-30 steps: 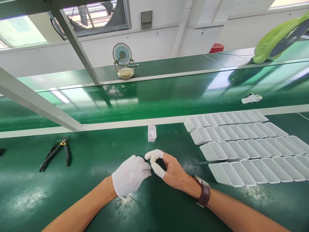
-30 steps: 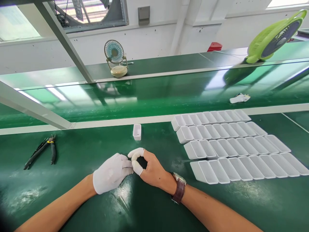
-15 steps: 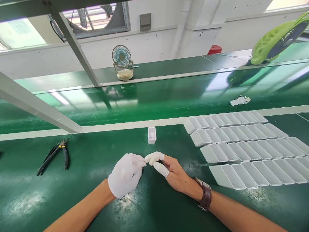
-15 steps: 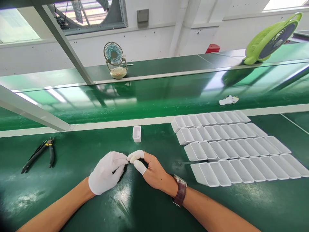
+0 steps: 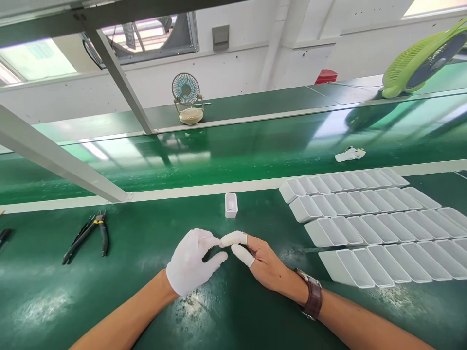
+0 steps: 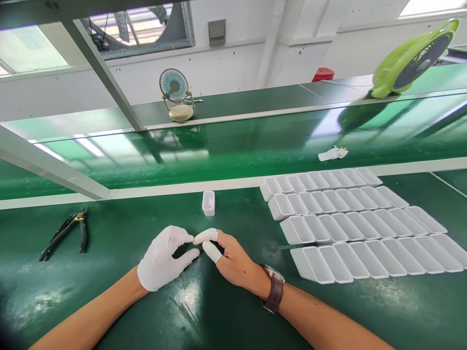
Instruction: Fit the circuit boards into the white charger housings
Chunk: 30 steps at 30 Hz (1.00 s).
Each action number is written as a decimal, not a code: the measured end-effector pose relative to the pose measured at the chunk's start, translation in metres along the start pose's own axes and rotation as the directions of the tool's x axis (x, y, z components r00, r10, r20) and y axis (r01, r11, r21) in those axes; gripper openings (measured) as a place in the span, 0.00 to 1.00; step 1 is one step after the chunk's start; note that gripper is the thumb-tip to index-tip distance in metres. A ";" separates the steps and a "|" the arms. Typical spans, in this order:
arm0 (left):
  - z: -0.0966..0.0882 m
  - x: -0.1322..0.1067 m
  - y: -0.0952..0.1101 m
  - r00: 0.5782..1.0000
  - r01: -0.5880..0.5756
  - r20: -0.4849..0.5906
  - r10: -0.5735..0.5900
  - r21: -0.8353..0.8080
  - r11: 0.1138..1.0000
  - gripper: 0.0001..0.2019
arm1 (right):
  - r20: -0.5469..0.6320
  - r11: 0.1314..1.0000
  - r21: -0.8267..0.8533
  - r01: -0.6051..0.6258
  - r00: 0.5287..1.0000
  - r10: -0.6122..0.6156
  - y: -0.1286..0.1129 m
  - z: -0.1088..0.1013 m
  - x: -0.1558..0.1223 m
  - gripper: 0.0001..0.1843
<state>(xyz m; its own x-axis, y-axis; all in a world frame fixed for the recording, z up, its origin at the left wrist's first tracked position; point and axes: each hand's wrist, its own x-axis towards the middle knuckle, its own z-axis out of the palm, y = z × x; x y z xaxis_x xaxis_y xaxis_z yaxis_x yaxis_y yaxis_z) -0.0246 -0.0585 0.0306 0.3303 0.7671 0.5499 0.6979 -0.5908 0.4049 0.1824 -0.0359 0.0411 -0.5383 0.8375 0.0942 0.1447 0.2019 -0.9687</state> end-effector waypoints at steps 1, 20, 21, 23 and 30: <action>0.000 0.000 0.000 1.000 -0.002 -0.003 0.002 0.000 1.000 0.05 | 0.005 1.000 -0.009 0.005 1.000 -0.005 0.000 0.000 0.000 0.13; -0.004 0.000 -0.022 0.999 0.043 -0.010 -0.042 0.074 0.996 0.05 | -0.015 0.981 -0.158 0.110 0.993 -0.113 0.014 0.007 -0.001 0.14; -0.008 0.002 -0.029 0.995 0.102 -0.032 -0.100 0.093 0.990 0.06 | -0.014 0.979 -0.172 0.109 0.993 -0.113 0.014 0.007 -0.002 0.14; -0.018 0.005 -0.050 0.964 0.257 -0.113 -0.242 0.140 0.956 0.08 | -0.019 0.973 -0.198 0.119 0.992 -0.125 0.015 0.008 -0.002 0.15; -0.046 0.009 -0.117 0.749 0.608 -0.406 -0.524 0.105 0.787 0.10 | 0.006 0.946 -0.271 0.179 0.983 -0.184 0.022 0.009 0.000 0.14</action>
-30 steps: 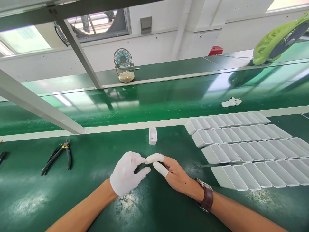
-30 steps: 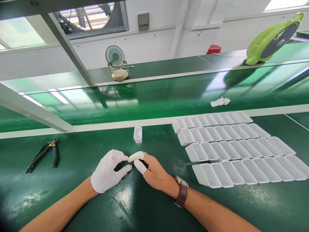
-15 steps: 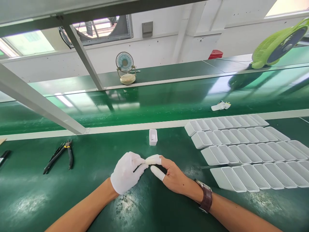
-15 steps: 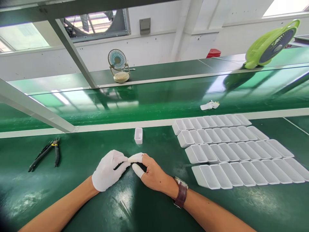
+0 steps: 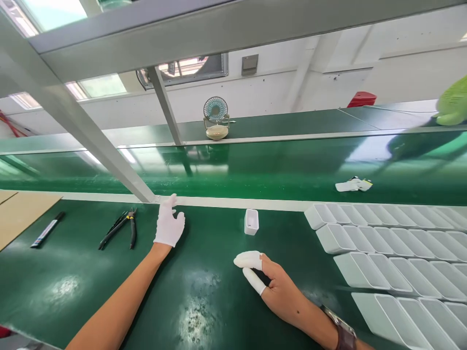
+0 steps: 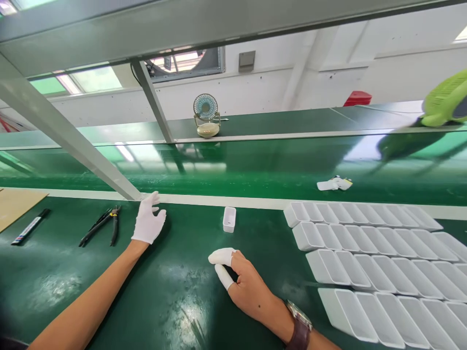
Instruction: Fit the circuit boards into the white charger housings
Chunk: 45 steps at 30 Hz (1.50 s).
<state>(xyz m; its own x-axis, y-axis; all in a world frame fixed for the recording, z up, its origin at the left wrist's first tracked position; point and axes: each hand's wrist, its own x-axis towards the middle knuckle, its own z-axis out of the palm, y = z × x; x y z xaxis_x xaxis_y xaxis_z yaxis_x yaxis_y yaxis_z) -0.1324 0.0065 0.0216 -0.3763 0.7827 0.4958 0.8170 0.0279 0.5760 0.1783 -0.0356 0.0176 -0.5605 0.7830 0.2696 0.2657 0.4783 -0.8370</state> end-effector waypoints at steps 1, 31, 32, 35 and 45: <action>0.001 0.000 -0.002 1.000 -0.013 0.015 0.013 0.003 1.000 0.11 | 0.000 1.000 -0.016 0.012 1.000 -0.012 0.001 0.000 0.000 0.14; -0.020 -0.050 0.097 0.393 -0.659 0.564 0.727 -0.379 0.650 0.08 | 0.075 0.765 -0.503 0.402 0.902 -0.425 -0.014 0.006 -0.009 0.29; -0.019 -0.052 0.096 0.399 -0.652 0.557 0.729 -0.386 0.652 0.07 | 0.096 0.767 -0.497 0.406 0.904 -0.416 -0.014 0.006 -0.009 0.30; -0.017 -0.054 0.092 0.397 -0.629 0.542 0.740 -0.426 0.650 0.07 | 0.149 0.774 -0.483 0.409 0.910 -0.388 -0.016 0.005 -0.011 0.33; -0.003 -0.058 0.096 0.359 -0.619 0.548 0.755 -0.466 0.632 0.05 | 0.241 0.728 -0.442 0.523 0.852 -0.465 -0.024 0.001 -0.010 0.29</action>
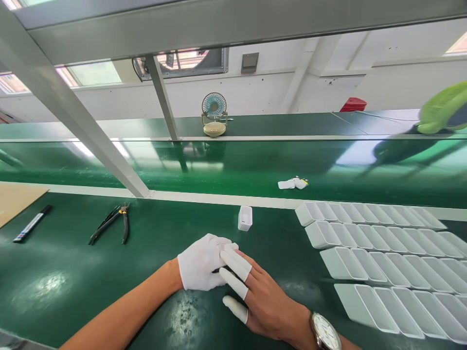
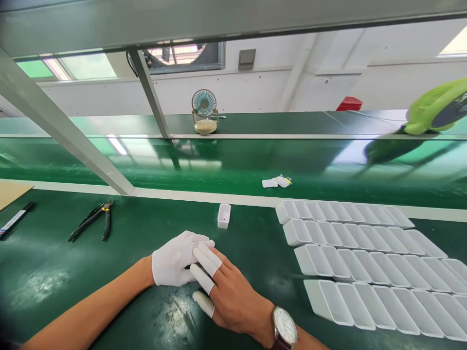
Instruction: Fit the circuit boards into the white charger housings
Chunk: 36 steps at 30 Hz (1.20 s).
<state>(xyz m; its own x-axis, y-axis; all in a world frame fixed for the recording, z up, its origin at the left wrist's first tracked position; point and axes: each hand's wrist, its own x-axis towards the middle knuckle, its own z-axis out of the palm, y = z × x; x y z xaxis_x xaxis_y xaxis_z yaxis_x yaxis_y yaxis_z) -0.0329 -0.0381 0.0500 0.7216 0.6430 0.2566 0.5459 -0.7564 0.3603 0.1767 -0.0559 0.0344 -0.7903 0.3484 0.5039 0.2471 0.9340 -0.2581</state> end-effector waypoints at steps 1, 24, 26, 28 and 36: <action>0.002 -0.001 -0.003 1.000 0.010 -0.020 -0.009 0.023 1.000 0.04 | 0.004 1.000 0.002 0.016 1.000 -0.016 -0.001 -0.001 0.000 0.28; 0.031 0.072 -0.036 0.762 0.469 -0.251 -0.597 -0.422 0.776 0.38 | 0.065 0.997 -0.009 0.076 0.995 -0.076 0.001 0.007 -0.005 0.14; 0.028 0.068 -0.038 0.761 0.477 -0.267 -0.591 -0.386 0.789 0.35 | 0.073 0.997 0.000 0.075 0.995 -0.075 0.002 0.008 -0.006 0.14; 0.021 0.057 -0.039 0.755 0.480 -0.307 -0.580 -0.344 0.807 0.35 | 0.086 0.997 0.004 0.074 0.994 -0.074 0.002 0.008 -0.007 0.13; 0.008 0.003 -0.029 0.676 0.595 -0.232 -0.699 -0.388 0.704 0.34 | -0.145 0.992 0.125 -0.006 0.989 0.024 0.005 0.009 -0.007 0.16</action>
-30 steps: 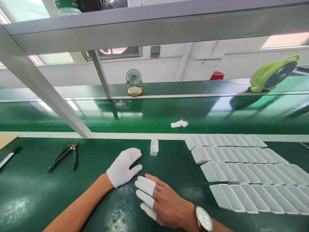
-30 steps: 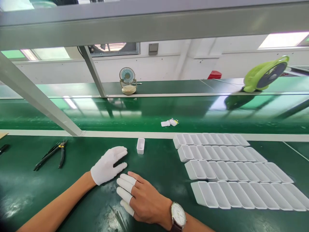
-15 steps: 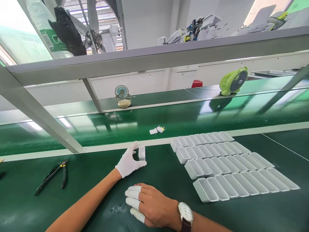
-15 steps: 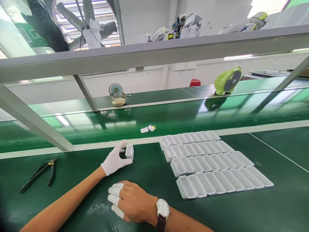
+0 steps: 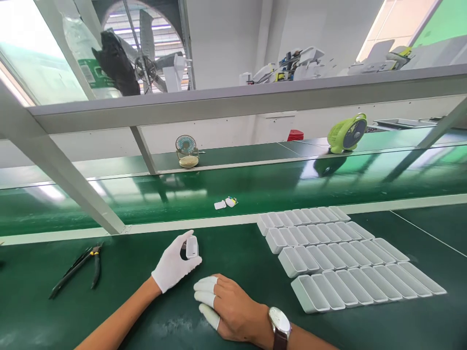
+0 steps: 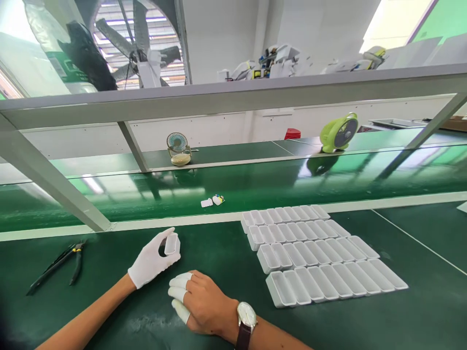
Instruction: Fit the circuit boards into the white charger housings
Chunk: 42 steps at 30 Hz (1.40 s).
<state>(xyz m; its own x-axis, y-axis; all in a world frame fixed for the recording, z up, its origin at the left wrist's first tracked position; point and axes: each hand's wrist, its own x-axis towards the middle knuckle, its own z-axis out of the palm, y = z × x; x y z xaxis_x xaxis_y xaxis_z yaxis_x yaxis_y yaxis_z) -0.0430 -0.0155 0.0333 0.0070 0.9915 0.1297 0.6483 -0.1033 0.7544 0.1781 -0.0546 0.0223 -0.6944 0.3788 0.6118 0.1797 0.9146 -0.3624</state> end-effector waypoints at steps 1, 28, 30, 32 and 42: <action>0.000 -0.003 0.000 1.000 0.009 0.004 -0.009 -0.012 1.000 0.34 | -0.050 0.999 0.010 -0.040 0.998 0.041 0.002 -0.001 0.001 0.18; 0.010 -0.012 -0.010 0.999 -0.039 0.024 0.041 -0.067 0.997 0.36 | -0.193 0.452 -0.270 -0.850 0.508 0.839 0.162 -0.005 0.140 0.20; 0.008 -0.011 -0.010 1.000 -0.022 -0.001 0.022 -0.110 0.994 0.36 | -0.188 0.468 -0.246 -0.848 0.516 0.836 0.152 -0.010 0.136 0.21; 0.004 -0.008 -0.010 0.998 0.023 -0.047 -0.032 -0.182 0.983 0.35 | -0.162 0.493 -0.212 -0.844 0.528 0.834 0.138 -0.019 0.125 0.25; -0.011 -0.004 -0.010 0.973 0.189 -0.070 -0.221 -0.315 0.930 0.38 | 0.383 0.720 0.085 -0.688 0.690 0.614 0.032 -0.065 0.040 0.29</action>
<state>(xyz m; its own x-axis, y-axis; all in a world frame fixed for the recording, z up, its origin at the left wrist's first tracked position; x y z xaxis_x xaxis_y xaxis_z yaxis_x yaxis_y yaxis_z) -0.0579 -0.0193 0.0318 -0.1899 0.9818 0.0041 0.3649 0.0667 0.9287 0.2010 -0.0011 0.0812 -0.6360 0.7686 -0.0698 0.5480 0.3861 -0.7420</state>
